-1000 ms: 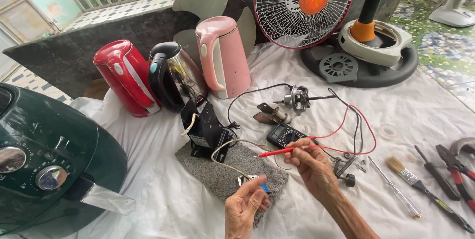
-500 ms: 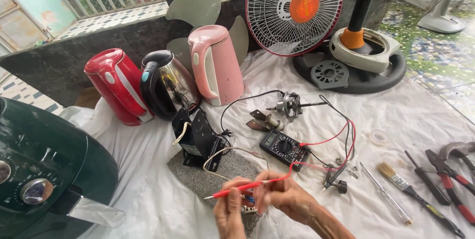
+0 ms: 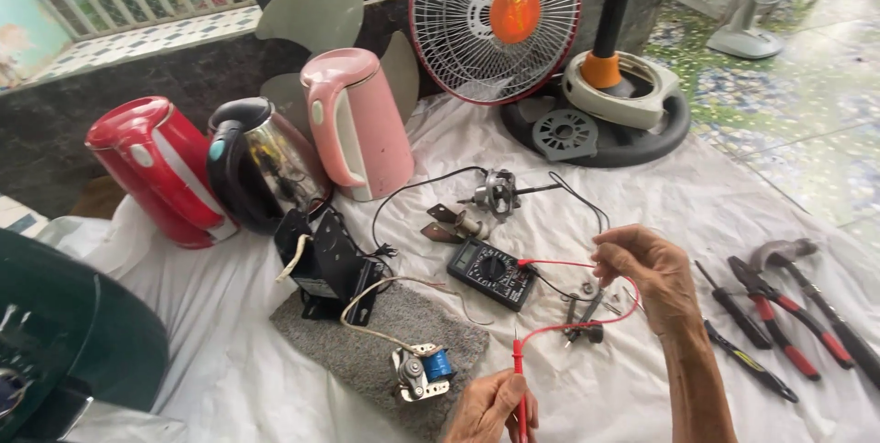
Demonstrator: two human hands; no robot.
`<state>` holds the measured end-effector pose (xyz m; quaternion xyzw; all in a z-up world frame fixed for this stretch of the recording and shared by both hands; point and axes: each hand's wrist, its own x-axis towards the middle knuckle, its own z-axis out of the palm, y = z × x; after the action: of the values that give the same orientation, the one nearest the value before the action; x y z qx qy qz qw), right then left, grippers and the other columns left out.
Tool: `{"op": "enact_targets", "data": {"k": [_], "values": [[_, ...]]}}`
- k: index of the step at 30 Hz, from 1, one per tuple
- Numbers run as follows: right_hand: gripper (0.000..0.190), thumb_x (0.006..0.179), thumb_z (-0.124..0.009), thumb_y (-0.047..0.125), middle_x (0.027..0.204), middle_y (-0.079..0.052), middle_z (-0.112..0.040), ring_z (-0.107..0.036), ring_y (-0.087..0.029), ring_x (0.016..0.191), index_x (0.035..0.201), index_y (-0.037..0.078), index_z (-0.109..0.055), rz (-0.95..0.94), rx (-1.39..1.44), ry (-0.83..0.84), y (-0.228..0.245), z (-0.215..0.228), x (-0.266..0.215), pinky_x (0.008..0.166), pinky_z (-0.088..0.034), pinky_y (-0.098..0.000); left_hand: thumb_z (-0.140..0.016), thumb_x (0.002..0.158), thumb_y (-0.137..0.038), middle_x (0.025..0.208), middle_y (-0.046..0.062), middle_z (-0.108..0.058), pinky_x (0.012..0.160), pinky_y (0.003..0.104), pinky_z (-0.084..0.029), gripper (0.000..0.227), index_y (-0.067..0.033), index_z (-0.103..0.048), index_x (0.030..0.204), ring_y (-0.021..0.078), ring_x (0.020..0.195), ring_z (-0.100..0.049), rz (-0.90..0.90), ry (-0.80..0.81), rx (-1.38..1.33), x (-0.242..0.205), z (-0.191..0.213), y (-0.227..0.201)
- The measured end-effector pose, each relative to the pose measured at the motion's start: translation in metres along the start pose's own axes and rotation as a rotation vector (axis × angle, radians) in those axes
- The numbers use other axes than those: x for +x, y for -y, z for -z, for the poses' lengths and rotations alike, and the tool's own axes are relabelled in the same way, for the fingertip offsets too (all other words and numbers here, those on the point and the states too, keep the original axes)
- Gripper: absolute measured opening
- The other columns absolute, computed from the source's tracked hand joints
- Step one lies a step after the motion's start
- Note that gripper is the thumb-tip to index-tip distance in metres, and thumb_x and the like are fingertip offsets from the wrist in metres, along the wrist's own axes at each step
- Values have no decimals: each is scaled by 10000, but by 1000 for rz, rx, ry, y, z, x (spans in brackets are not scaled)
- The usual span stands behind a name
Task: Testing electrical components and circuits using a digital multimeter to diagnose faults.
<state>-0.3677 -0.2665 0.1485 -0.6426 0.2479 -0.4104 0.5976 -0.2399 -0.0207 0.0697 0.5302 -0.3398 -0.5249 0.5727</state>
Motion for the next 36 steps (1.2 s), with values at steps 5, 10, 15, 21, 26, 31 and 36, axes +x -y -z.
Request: {"op": "enact_targets", "data": {"k": [5, 10, 15, 21, 26, 31, 36], "values": [[108, 928, -701, 28, 815, -125, -772, -655, -175, 686, 995, 7, -783, -142, -391, -132, 15, 20, -1, 599, -541, -287, -474, 1026, -439, 547, 27, -675, 493, 233, -472, 462, -114, -678, 769, 96, 447, -572, -49, -227, 288, 7, -10, 5], [113, 924, -710, 193, 860, -15, -787, -668, -155, 670, 955, 137, -804, -232, -763, -212, -23, 58, -5, 668, -499, -288, -479, 1008, -453, 551, 32, -659, 453, 272, -526, 488, -95, -675, 740, 148, 460, -647, -287, -283, 198, 25, 1, 66], [165, 894, -740, 223, 1086, -23, -807, -748, -212, 821, 1008, 127, -810, -126, -946, -49, -61, 75, -9, 760, -600, -310, -521, 985, -351, 622, 84, -667, 465, 299, -542, 454, -32, -642, 685, 199, 505, -690, -178, -337, -35, 31, 4, 62], [253, 788, -727, 240, 993, 122, -643, -679, -150, 738, 966, 419, -722, 103, -1165, 274, -99, 60, -15, 792, -411, -347, -487, 947, -414, 629, 45, -716, 659, 258, -538, 437, -111, -668, 688, 160, 602, -726, -46, -286, 203, 20, 2, 33], [317, 807, -668, 91, 936, 69, -604, -622, -167, 727, 988, 349, -630, 238, -1186, 374, -102, 67, -8, 702, -474, -355, -492, 954, -409, 557, 85, -727, 533, 271, -582, 469, -82, -716, 704, 164, 512, -693, -133, -297, 191, 26, 7, 48], [98, 905, -712, 163, 1011, -17, -810, -778, -168, 867, 984, 163, -771, -2, -998, 171, -68, 82, 20, 781, -626, -303, -493, 966, -378, 576, 96, -710, 502, 280, -546, 464, -57, -693, 698, 179, 480, -663, -138, -293, 155, 30, 9, 54], [364, 921, -638, 429, 1226, -77, -752, -766, -281, 798, 1076, 128, -772, -440, -840, 26, -32, 63, 53, 827, -513, -392, -525, 941, -388, 568, 112, -726, 514, 288, -566, 464, -50, -719, 689, 197, 507, -720, -93, -362, 148, 34, 10, 58]]}}
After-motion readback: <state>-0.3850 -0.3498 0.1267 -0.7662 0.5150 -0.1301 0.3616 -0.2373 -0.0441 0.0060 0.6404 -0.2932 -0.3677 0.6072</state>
